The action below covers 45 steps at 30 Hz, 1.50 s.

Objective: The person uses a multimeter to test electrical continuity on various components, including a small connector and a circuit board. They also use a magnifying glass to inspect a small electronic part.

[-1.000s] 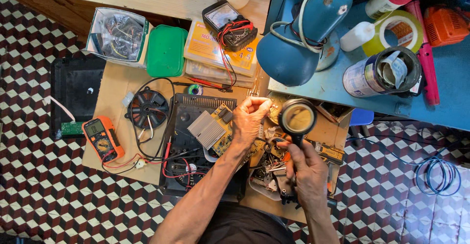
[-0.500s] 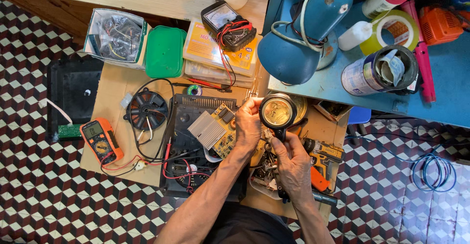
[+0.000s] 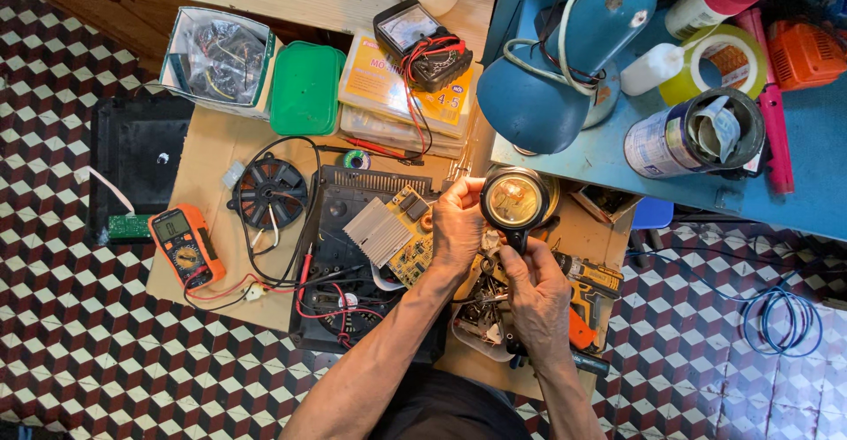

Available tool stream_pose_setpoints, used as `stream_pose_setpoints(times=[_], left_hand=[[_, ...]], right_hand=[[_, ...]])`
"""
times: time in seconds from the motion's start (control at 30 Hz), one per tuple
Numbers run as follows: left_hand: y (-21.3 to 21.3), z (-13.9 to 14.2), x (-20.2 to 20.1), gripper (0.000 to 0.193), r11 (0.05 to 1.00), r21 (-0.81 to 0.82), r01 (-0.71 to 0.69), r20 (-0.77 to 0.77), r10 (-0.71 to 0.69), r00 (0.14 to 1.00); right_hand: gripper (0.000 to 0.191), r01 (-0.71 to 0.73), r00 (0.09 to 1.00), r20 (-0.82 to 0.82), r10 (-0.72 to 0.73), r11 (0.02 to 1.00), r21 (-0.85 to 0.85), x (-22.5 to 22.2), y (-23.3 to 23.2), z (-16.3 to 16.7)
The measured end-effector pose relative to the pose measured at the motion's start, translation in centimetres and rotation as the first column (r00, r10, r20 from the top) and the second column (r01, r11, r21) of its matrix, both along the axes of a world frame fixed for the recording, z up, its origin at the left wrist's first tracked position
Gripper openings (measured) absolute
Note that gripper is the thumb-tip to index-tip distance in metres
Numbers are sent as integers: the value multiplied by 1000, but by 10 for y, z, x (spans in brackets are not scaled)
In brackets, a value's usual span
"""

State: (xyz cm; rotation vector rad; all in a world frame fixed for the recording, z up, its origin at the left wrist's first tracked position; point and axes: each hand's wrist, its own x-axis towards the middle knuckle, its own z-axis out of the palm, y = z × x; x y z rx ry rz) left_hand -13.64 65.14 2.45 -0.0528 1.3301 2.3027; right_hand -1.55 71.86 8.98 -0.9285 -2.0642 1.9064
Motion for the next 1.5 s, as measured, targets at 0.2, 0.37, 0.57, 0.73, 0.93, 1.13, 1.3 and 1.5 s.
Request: stream_pose_setpoints(times=[0.2, 0.37, 0.57, 0.73, 0.93, 1.13, 1.3, 1.5], left_hand=[[-3, 7, -1, 28, 998, -68, -4, -25, 2, 1000], [-5, 13, -2, 25, 992, -125, 9, -57, -16, 998], [-5, 15, -1, 24, 996, -88, 23, -51, -28, 998], [-4, 17, 0, 17, 993, -109, 38, 4, -38, 999], [-4, 17, 0, 17, 995, -93, 25, -16, -27, 1000], [-3, 15, 0, 15, 996, -90, 28, 8, -27, 1000], [-4, 15, -1, 15, 997, -79, 16, -6, -16, 1000], [-7, 19, 0, 17, 996, -91, 23, -32, -26, 999]], right_hand=[[24, -26, 999, -25, 29, 994, 109, -3, 0, -2], [24, -21, 1000, 1, 21, 997, 74, -3, 0, -6], [24, -24, 1000, -14, 25, 994, 109, -1, -1, -12], [23, -15, 1000, -23, 17, 995, 100, -2, -1, -11], [23, -10, 999, -40, 13, 997, 74, -6, -4, -3], [23, 12, 1000, -24, -11, 999, 30, -9, -5, 2], [22, -9, 998, -69, 15, 997, 80, -9, -6, -2], [23, -11, 999, -43, 15, 997, 74, -6, -6, -5]])
